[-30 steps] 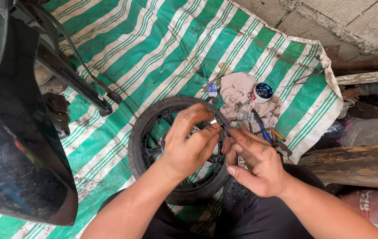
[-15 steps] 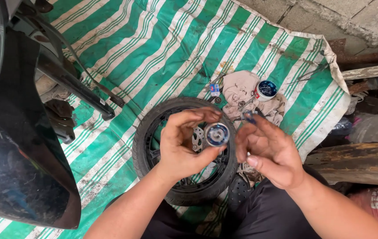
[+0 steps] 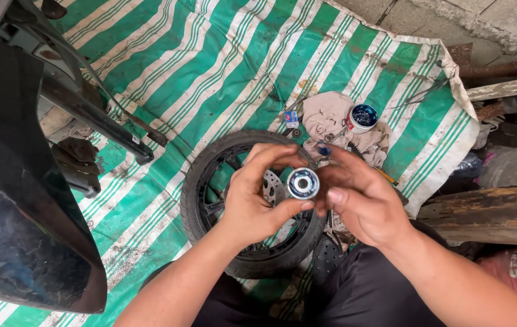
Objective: The person sits on a tarp and applies grease to a motorcycle wheel bearing using their fingers. They rotate the bearing to spread the grease evenly and then place it into the wheel hub.
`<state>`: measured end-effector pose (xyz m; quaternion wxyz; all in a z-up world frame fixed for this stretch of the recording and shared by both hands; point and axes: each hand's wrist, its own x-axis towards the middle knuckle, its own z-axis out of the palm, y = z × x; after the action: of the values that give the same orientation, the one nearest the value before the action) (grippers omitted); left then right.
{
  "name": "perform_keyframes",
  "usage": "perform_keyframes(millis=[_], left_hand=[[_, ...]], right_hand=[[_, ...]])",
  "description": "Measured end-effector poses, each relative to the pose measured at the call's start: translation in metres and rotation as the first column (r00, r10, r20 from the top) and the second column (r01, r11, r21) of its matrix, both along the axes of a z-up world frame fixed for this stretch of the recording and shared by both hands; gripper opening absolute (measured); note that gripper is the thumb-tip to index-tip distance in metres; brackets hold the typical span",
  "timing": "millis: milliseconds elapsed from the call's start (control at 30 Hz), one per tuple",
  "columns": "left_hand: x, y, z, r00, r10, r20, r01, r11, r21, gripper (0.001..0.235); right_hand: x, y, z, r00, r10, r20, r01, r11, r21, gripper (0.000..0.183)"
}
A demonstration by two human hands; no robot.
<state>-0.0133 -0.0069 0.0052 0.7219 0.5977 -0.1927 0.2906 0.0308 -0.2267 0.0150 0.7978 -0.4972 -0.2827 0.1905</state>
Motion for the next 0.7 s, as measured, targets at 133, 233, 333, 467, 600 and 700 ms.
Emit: perform_keyframes(millis=[133,233,333,467,600,700], left_hand=[[-0.003,0.005,0.008,1.000,0.015,0.009,-0.017,0.984,0.176,0.069],[-0.001,0.007,0.005,1.000,0.026,0.016,-0.029,0.976,0.214,0.069],[0.001,0.009,0.005,1.000,0.009,-0.001,-0.009,0.983,0.184,0.073],[-0.006,0.012,0.006,0.985,-0.159,-0.069,0.162,0.986,0.037,0.079],[-0.012,0.016,0.010,0.886,-0.450,-0.111,0.440,0.891,-0.110,0.077],[-0.018,0.023,0.021,0.834,-0.484,-0.265,0.477,0.874,-0.096,0.080]], right_hand=[[0.001,-0.001,0.002,0.966,-0.059,-0.253,0.046,0.997,-0.059,0.064],[0.004,-0.002,-0.008,0.985,-0.120,-0.121,0.112,0.991,-0.072,0.068],[-0.002,-0.012,0.000,0.863,-0.213,0.459,0.374,0.878,-0.297,0.068],[0.001,-0.018,0.004,0.754,-0.111,0.647,0.432,0.826,-0.362,0.054],[0.002,-0.019,0.009,0.678,-0.018,0.735,0.420,0.829,-0.368,0.047],[0.002,-0.019,0.005,0.656,-0.008,0.755,0.405,0.848,-0.343,0.045]])
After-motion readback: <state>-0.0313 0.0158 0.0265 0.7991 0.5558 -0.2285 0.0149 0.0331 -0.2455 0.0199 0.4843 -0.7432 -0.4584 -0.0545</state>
